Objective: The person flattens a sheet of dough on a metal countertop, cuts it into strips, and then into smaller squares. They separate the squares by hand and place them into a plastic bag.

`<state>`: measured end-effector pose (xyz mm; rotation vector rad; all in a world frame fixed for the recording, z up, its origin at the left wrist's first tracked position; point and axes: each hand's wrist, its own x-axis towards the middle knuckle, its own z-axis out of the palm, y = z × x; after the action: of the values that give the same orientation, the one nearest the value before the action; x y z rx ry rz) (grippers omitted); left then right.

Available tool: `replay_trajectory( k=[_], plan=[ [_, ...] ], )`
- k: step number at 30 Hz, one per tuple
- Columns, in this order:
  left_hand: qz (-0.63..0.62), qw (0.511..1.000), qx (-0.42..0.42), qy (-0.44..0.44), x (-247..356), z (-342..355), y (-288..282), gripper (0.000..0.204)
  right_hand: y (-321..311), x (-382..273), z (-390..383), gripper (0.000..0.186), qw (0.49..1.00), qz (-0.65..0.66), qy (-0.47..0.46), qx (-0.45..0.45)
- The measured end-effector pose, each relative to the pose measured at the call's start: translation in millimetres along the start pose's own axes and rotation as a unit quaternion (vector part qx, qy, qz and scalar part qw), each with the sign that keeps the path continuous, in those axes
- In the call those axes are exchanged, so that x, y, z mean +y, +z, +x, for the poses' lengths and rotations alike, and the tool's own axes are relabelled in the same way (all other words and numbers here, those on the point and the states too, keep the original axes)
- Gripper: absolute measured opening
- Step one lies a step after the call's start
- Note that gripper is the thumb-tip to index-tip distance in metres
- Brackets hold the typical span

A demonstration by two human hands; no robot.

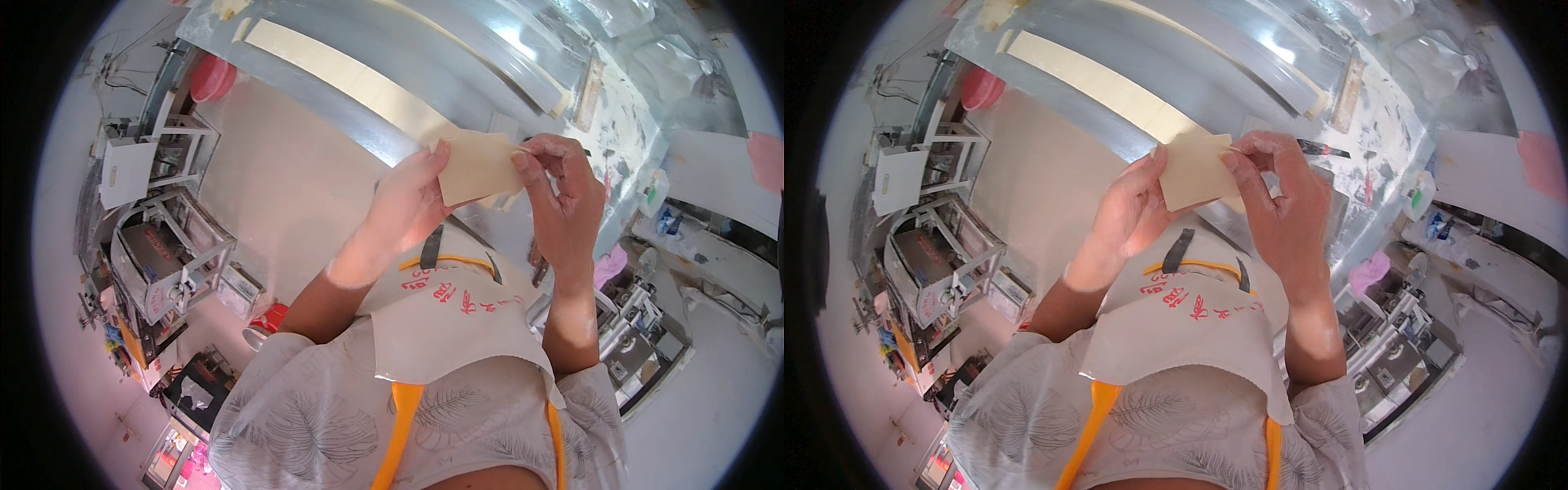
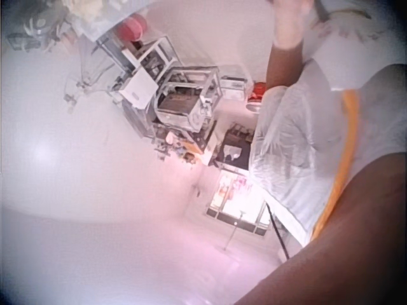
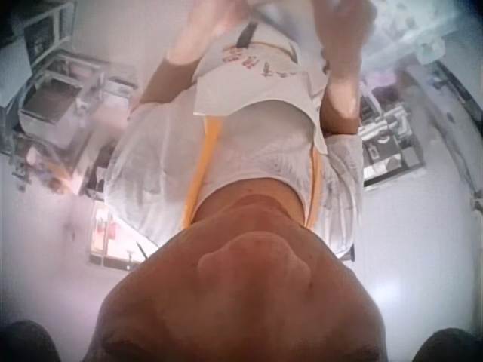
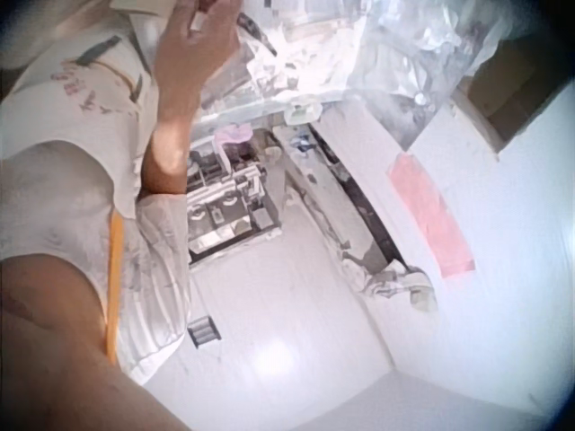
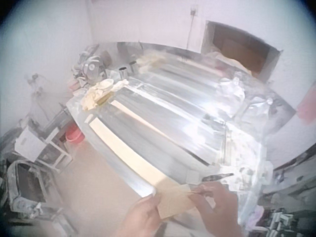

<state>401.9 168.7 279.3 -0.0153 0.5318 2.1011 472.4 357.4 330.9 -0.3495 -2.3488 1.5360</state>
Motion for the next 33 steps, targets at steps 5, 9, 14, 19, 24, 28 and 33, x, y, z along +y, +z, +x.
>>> replay_trajectory(
  k=[5,9,14,19,24,28,33],
  plan=[
    [0.025,0.995,0.071,-0.058,-36,28,7,0.064,-23,-20,-1,0.017,0.994,0.087,0.055,-0.025],
    [-0.131,0.984,-0.069,-0.100,-49,40,-6,0.072,-34,-25,-2,0.018,0.985,0.147,0.089,-0.023],
    [-0.081,0.991,-0.029,-0.102,-45,34,7,0.075,-38,8,-11,0.018,0.980,0.049,0.195,0.000],
    [0.008,0.998,0.008,-0.059,-58,16,-12,0.051,-30,11,-21,0.017,0.990,-0.003,0.140,0.014],
    [0.116,0.993,0.017,-0.004,-51,5,8,0.044,-36,15,-28,0.017,0.990,0.047,0.129,0.009],
    [0.262,0.963,0.055,0.013,-48,-6,13,0.040,-35,14,-31,0.022,0.986,0.098,0.130,0.030],
    [0.477,0.869,0.039,0.127,-38,-26,31,0.034,-42,21,-44,0.033,0.940,0.275,0.187,-0.075]
  ],
)
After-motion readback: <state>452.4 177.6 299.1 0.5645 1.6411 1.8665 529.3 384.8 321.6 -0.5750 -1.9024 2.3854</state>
